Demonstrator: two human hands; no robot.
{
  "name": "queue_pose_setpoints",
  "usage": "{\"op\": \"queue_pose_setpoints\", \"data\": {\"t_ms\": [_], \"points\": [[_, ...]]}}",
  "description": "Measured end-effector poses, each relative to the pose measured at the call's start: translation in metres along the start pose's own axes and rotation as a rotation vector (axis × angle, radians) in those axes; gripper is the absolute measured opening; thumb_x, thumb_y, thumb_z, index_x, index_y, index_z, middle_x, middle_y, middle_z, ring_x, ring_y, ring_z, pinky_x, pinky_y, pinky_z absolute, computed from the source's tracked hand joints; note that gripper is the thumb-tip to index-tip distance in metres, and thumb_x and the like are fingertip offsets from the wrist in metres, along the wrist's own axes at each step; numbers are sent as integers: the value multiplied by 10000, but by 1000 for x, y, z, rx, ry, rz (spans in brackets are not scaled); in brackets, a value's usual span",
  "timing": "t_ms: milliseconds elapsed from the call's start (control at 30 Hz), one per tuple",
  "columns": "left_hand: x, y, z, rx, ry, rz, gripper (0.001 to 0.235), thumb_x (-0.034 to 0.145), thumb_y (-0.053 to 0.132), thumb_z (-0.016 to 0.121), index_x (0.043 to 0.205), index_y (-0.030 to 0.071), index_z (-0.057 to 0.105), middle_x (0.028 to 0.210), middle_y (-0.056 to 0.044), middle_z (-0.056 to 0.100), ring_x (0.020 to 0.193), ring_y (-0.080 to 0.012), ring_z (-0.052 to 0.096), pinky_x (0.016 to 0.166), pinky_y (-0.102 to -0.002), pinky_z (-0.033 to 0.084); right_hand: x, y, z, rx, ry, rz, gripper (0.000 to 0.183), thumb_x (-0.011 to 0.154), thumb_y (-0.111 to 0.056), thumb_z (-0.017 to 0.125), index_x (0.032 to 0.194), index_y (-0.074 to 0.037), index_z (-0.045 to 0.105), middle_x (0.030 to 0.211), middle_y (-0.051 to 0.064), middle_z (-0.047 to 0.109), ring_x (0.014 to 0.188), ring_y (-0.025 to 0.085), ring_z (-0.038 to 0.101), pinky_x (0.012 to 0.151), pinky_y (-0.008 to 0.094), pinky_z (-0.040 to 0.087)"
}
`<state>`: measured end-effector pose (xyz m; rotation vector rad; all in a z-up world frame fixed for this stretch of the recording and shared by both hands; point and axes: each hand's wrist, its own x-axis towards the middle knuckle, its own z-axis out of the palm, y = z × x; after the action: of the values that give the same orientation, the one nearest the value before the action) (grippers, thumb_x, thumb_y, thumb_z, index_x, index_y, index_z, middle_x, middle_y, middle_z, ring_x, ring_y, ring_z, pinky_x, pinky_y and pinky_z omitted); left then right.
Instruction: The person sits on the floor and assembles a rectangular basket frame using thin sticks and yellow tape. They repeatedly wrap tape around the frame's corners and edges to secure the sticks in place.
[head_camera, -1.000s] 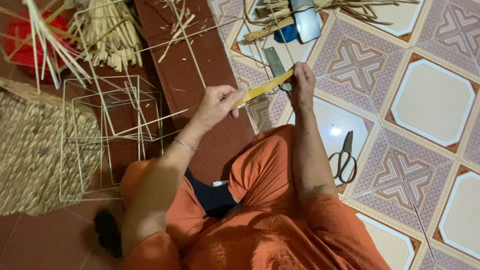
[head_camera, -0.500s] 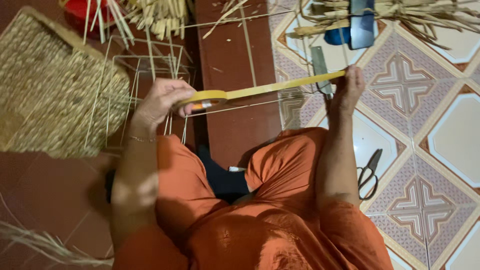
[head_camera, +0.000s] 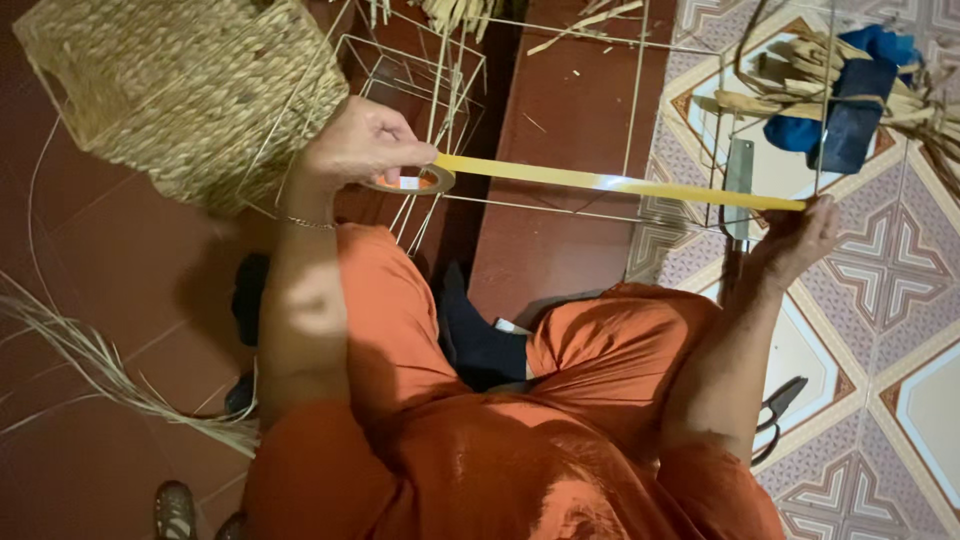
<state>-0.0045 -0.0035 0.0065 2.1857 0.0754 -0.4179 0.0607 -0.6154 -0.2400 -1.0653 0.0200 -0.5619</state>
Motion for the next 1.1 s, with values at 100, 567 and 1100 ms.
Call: {"op": "queue_pose_setpoints", "data": {"t_ms": [100, 567, 1100], "points": [[-1, 2, -1, 297, 110, -96, 435, 765, 478, 862, 779, 54, 767, 622, -64, 687, 489, -109, 574, 488, -272, 463, 4, 4, -8, 8, -13, -23, 205, 1136, -234, 630, 1029, -87, 534, 897, 56, 571, 772, 188, 607, 662, 354, 540], [9, -14, 9, 471, 294, -137, 573, 616, 646, 902, 641, 102, 723, 646, -89, 707, 643, -240, 656, 716, -418, 532, 7, 5, -8, -29, -39, -52, 239, 1144, -244, 643, 1032, -68, 527, 838, 77, 540, 696, 208, 573, 593, 352, 531], [3, -30, 22, 413, 462, 103, 445, 755, 492, 909, 806, 79, 751, 697, -115, 693, 624, -270, 664, 625, -423, 539, 5, 2, 1, -48, 40, -24, 285, 1122, -255, 678, 963, -82, 516, 824, 68, 547, 675, 189, 562, 612, 348, 501]]}}
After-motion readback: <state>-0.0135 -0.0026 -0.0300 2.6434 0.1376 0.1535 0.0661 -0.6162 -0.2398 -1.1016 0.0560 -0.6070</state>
